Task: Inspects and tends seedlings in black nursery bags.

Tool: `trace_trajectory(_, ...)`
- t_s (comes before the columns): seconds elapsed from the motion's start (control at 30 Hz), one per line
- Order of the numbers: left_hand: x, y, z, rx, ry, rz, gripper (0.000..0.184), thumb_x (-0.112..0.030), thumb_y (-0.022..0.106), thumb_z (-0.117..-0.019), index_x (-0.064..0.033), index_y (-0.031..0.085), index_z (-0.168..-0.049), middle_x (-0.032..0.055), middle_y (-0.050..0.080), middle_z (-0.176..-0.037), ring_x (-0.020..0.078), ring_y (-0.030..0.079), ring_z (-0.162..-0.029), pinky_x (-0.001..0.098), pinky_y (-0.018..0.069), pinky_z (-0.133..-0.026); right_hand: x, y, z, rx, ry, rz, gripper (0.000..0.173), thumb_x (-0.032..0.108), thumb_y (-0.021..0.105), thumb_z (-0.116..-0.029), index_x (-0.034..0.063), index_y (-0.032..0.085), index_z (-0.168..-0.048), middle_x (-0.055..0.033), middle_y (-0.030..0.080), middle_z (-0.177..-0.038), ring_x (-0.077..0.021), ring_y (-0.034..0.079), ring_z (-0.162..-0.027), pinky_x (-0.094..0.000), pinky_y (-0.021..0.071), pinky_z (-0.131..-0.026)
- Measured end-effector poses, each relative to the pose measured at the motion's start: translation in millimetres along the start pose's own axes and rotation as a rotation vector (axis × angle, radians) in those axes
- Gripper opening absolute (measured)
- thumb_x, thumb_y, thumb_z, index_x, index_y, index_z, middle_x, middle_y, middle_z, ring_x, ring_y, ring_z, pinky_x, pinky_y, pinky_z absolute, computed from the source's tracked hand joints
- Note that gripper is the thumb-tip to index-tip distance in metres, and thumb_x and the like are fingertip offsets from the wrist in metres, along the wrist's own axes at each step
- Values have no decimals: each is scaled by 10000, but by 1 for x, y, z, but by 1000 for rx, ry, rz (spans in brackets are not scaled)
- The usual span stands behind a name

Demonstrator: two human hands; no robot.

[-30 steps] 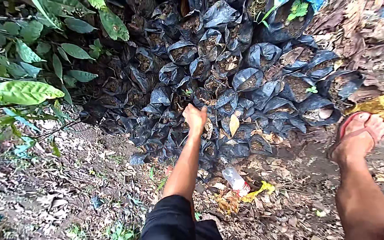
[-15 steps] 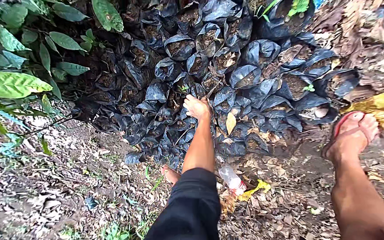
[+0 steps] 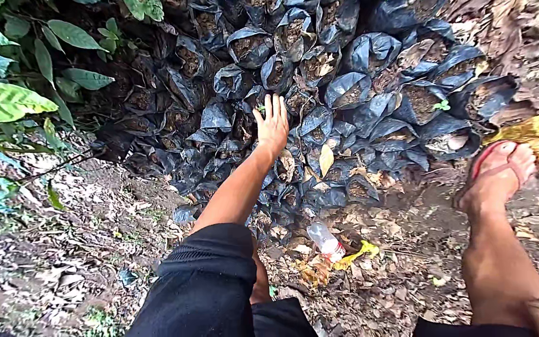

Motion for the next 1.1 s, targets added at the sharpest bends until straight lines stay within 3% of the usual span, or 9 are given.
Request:
trace_trajectory(0.27, -9, 19, 3, -85, -41, -47, 887, -61, 649, -926, -19, 119, -1636, 221, 138, -1697, 409, 149, -1567, 751, 212, -1143, 9, 0, 1, 7, -4, 27, 394, 12, 384, -1091, -161, 429, -1441, -290, 451, -1526, -292, 392, -1472, -289, 252, -1198)
trace_trajectory(0.37, -10, 25, 2, -221, -56, -9, 704, -35, 581, -961, -74, 287, -1600, 170, 311, -1651, 362, 286, -1534, 711, 304, -1109, 4, 2, -4, 2, -42, -5, 392, -4, 392, -1084, -172, 429, -1436, -304, 447, -1523, -305, 393, -1469, -292, 256, -1199)
trace_trajectory(0.47, -1, 11, 1, -366, 30, 45, 328, 4, 592, -932, -87, 611, -1247, 122, 614, -1296, 343, 558, -1261, 638, 420, -974, 2, 9, 0, -22, -16, -24, 385, 7, 402, -1085, -158, 432, -1432, -292, 457, -1508, -279, 405, -1455, -275, 265, -1189)
trace_trajectory(0.6, 12, -5, 18, -444, 116, 211, 150, -47, 580, -954, -82, 685, -1056, 119, 650, -1130, 351, 579, -1164, 595, 410, -981, 8, 13, 8, -39, 4, -24, 388, 4, 387, -1090, -157, 421, -1441, -276, 452, -1521, -269, 385, -1470, -269, 247, -1196)
trace_trajectory(0.7, 42, -10, 75, -456, -152, 624, 386, -141, 684, -904, -86, 678, -1287, 175, 599, -1372, 406, 505, -1319, 652, 416, -1014, -53, 11, -12, -22, -50, 217, 326, 32, 525, -1045, -122, 542, -1331, -279, 557, -1400, -345, 529, -1334, -405, 375, -1138)
trace_trajectory(0.77, 70, 6, 112, -426, -445, 847, 418, -171, 640, -930, -66, 637, -1335, 199, 550, -1425, 385, 490, -1343, 611, 420, -1053, -148, -3, -38, -23, -179, 401, 219, 112, 667, -912, -67, 685, -1037, -265, 692, -1052, -358, 688, -945, -495, 535, -835)
trace_trajectory(0.83, 83, 41, 131, -423, -684, 1016, 386, -132, 555, -976, -29, 605, -1345, 220, 532, -1406, 333, 555, -1270, 479, 473, -1062, -187, -7, -50, 74, -43, 411, 186, 71, 660, -909, -90, 695, -995, -285, 692, -1035, -383, 681, -950, -487, 522, -872)
trace_trajectory(0.93, 67, 73, 123, -336, -761, 1193, 507, -277, 557, -1019, 13, 518, -1433, 266, 496, -1437, 364, 545, -1288, 484, 467, -1082, -189, -3, -52, 54, -9, 358, 164, 4, 647, -913, -137, 700, -980, -316, 699, -1061, -419, 682, -1033, -456, 505, -960)
trace_trajectory(1.1, 26, 77, 81, -95, -928, 1123, 1126, -662, 744, -817, 29, 279, -1575, 287, 304, -1602, 458, 356, -1454, 593, 410, -1119, -144, -8, -9, 93, 91, 416, 151, -89, 613, -889, -194, 657, -988, -378, 664, -1061, -457, 663, -998, -447, 500, -945)
Point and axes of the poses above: each hand's wrist, its own z-axis away from the middle knuckle, its own y-axis out of the palm, x = y × z, the point moved 6 cm from there along -z, towards the middle knuckle
